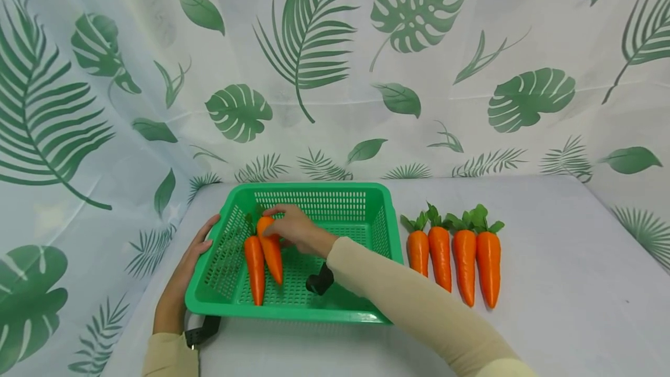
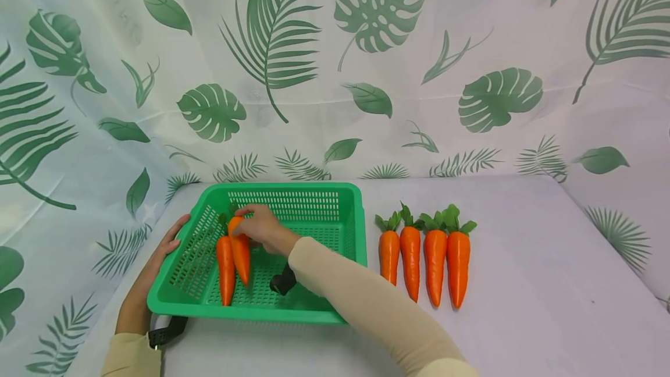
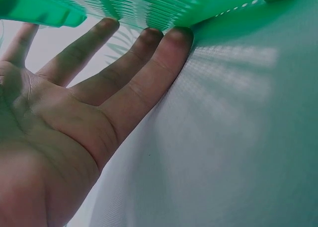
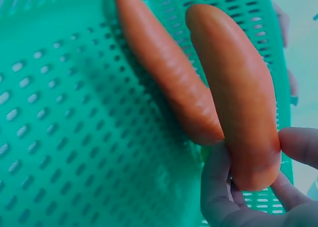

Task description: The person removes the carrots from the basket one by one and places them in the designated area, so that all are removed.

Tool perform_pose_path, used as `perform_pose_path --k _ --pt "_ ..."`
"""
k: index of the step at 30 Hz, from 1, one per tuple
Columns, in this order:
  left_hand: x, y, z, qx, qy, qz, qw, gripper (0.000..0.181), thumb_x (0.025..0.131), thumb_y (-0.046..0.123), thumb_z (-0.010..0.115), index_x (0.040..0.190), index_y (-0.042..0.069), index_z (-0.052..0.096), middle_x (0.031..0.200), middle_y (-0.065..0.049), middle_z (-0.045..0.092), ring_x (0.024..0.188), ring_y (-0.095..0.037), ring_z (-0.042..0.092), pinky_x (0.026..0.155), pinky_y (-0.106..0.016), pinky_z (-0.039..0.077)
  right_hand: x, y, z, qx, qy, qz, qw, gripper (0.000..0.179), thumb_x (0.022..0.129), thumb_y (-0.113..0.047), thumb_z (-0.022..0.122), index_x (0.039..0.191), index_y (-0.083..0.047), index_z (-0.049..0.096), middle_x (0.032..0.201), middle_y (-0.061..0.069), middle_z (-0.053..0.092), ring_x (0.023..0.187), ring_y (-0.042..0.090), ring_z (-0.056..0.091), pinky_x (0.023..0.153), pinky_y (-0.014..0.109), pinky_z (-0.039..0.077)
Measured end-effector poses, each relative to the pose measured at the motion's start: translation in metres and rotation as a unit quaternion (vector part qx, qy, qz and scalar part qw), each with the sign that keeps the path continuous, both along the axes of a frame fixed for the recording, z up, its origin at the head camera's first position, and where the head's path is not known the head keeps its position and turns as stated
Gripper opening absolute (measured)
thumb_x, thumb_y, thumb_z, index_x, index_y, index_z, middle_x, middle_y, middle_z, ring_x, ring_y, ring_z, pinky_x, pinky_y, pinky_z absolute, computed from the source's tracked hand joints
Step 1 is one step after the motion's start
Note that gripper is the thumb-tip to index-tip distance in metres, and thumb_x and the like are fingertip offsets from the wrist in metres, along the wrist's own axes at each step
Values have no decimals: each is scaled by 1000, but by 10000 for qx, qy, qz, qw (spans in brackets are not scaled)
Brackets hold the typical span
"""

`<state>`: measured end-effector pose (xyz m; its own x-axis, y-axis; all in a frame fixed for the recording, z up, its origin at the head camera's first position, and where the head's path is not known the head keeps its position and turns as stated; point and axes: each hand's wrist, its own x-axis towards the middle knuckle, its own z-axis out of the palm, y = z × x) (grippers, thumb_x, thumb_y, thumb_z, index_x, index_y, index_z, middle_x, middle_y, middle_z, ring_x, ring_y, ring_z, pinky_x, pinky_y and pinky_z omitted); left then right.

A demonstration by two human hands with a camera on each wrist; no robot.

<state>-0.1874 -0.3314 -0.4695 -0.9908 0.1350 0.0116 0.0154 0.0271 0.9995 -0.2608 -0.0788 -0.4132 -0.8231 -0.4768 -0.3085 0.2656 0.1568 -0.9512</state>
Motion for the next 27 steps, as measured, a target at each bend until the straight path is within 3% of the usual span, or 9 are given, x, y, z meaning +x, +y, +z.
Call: perform_pose_path --k 8,27 --pt "0 1 1 43 23 -2 10000 68 117 21 33 170 0 -4 170 -29 7 120 8 56 96 -18 49 -2 8 9 -230 -41 79 9997 48 97 5 72 144 -1 65 118 13 67 94 26 68 83 47 62" --pt "-3 -1 1 -121 -114 16 9999 69 116 23 32 171 3 -6 172 -29 5 118 10 54 95 -17 48 -1 24 23 -641 -76 119 9978 50 99 3 72 147 0 62 126 17 68 101 30 70 87 48 61"
